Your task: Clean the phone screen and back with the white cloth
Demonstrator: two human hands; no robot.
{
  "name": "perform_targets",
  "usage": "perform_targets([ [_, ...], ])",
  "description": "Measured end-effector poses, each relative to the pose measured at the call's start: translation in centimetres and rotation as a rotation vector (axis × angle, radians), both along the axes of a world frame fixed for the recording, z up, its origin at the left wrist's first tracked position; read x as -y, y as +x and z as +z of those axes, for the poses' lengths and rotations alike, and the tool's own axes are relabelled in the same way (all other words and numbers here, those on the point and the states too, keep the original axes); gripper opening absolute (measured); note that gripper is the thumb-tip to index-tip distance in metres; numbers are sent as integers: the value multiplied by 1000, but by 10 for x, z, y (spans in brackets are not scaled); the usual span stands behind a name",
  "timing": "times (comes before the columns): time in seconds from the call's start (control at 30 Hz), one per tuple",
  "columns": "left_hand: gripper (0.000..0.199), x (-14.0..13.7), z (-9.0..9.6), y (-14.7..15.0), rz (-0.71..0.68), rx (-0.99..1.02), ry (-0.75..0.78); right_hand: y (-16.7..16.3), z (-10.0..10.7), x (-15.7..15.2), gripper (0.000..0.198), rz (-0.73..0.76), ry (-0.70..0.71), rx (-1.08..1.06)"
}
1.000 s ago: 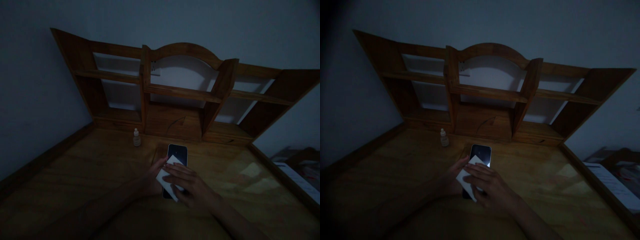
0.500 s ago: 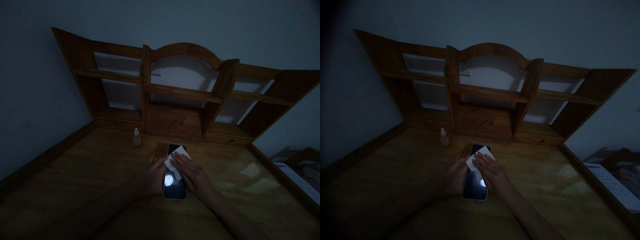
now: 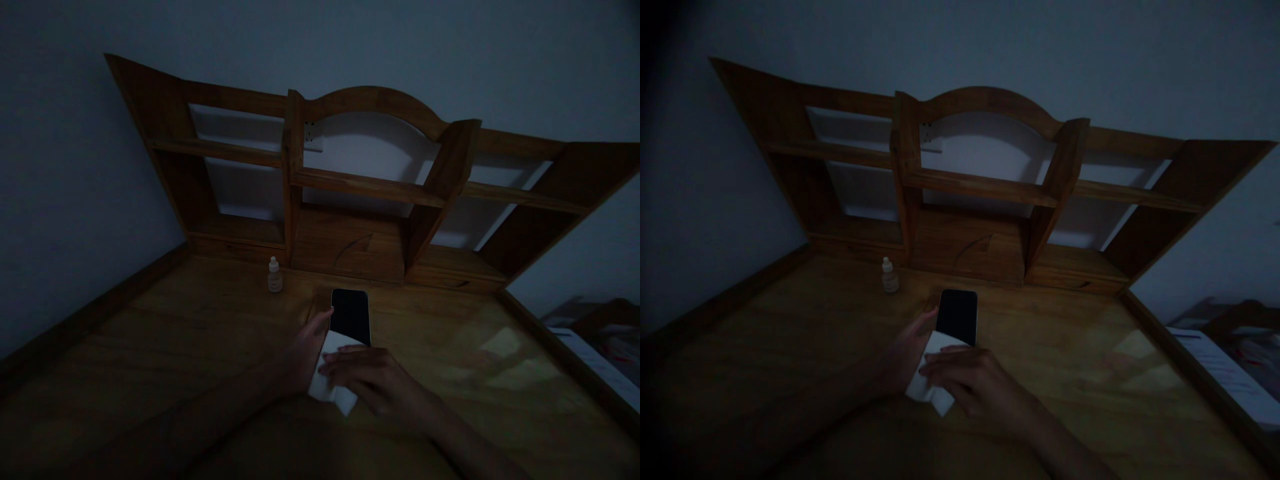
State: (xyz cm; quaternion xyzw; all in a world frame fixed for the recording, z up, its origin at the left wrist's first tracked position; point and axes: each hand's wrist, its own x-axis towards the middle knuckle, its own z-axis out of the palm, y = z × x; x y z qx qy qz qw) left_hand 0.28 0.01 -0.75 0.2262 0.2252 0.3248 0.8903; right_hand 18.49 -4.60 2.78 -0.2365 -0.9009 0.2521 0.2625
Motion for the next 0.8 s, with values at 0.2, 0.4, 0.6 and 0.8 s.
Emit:
perform_targets([
  [0.2, 47, 1, 11, 6, -124, 145, -37, 4, 18, 4, 16, 37, -229, -46],
  [0.4, 42, -3, 5, -3, -91, 139, -45, 17, 18, 0, 16, -91, -368, -98],
  [0.6, 45, -3, 5, -5, -62, 94, -101, 31, 6, -11, 18, -276, -434, -260],
  [0.8, 40, 0, 10, -2, 109, 11, 15, 42, -24, -36, 14, -558, -636, -791],
])
